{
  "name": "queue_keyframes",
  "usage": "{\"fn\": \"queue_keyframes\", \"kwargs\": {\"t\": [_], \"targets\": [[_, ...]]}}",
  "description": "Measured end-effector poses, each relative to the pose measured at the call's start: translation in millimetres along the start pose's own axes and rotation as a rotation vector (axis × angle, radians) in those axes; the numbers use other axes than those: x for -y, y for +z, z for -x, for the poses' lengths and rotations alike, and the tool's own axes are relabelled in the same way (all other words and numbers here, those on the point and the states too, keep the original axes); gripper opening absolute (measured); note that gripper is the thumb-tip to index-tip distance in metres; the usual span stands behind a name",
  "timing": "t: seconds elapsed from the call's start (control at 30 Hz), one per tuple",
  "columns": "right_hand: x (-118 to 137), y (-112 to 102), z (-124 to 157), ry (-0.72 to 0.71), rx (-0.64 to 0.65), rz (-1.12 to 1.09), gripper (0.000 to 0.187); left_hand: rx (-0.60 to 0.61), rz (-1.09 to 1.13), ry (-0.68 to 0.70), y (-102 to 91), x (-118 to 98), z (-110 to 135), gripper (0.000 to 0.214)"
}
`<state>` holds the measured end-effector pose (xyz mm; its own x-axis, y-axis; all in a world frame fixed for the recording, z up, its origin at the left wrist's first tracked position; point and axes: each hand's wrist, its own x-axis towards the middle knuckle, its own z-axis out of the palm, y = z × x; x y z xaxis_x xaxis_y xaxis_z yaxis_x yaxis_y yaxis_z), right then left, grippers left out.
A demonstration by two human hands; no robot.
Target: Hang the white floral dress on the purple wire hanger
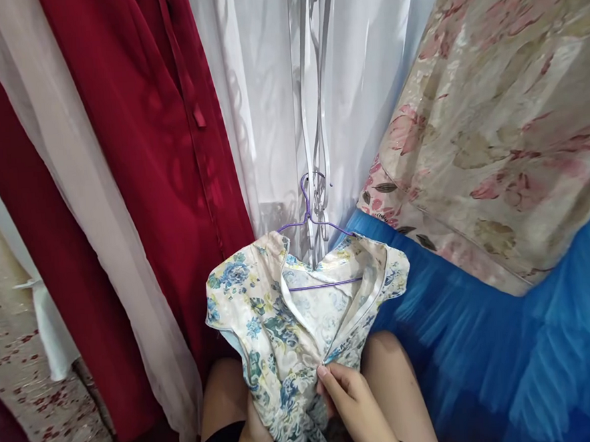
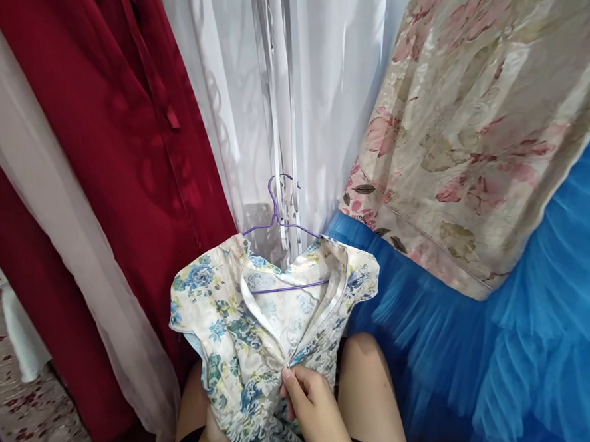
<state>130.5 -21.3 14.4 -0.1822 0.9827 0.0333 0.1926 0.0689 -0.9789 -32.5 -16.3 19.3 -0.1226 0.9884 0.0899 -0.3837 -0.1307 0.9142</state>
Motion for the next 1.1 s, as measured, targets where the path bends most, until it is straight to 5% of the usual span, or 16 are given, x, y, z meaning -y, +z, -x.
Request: {"fn": "queue_keyframes", "kwargs": {"t": [0.13, 0.23, 0.4, 0.5, 0.6, 0.67, 0.87, 1.1], "targets": [[0.6, 0.2, 6.4, -0.007, -0.008, -0.146, 0.054, -0.068, 0.168, -0.043, 3.5, 7.0, -3.3, 0.077], [-0.1, 0.5, 10.0, -0.004, -0.017, -0.246, 0.055, -0.261, 0.171, -0.006, -2.2, 6.3, -14.4, 0.074], [-8.8, 2.3, 11.6, 0.062, -0.03, -0.338, 0.059, -0.625, -0.193, 0.376, -20.3, 13.2, -20.4, 0.032], [-11.7, 4.0, 10.8, 0.098, -0.016, -0.353, 0.061, -0.447, -0.479, 0.535, -16.8, 29.5, -7.2, 0.019], [-11.3, 5.4, 10.0, 0.133, 0.026, -0.361, 0.061, -0.087, -0.675, 0.498, -0.9, 49.2, 8.8, 0.027], [-10.4, 5.9, 9.8, 0.158, 0.077, -0.369, 0.061, 0.051, -0.702, 0.426, 10.4, 59.4, 15.8, 0.036], [4.2, -0.5, 9.4, 0.212, 0.218, -0.426, 0.061, 0.128, -0.63, 0.372, 22.7, 63.7, 20.8, 0.011], [73.9, -30.5, -35.2, 0.06, 0.125, -0.574, 0.039, 0.2, -0.736, 0.444, 14.5, 63.0, 15.0, 0.015]]}}
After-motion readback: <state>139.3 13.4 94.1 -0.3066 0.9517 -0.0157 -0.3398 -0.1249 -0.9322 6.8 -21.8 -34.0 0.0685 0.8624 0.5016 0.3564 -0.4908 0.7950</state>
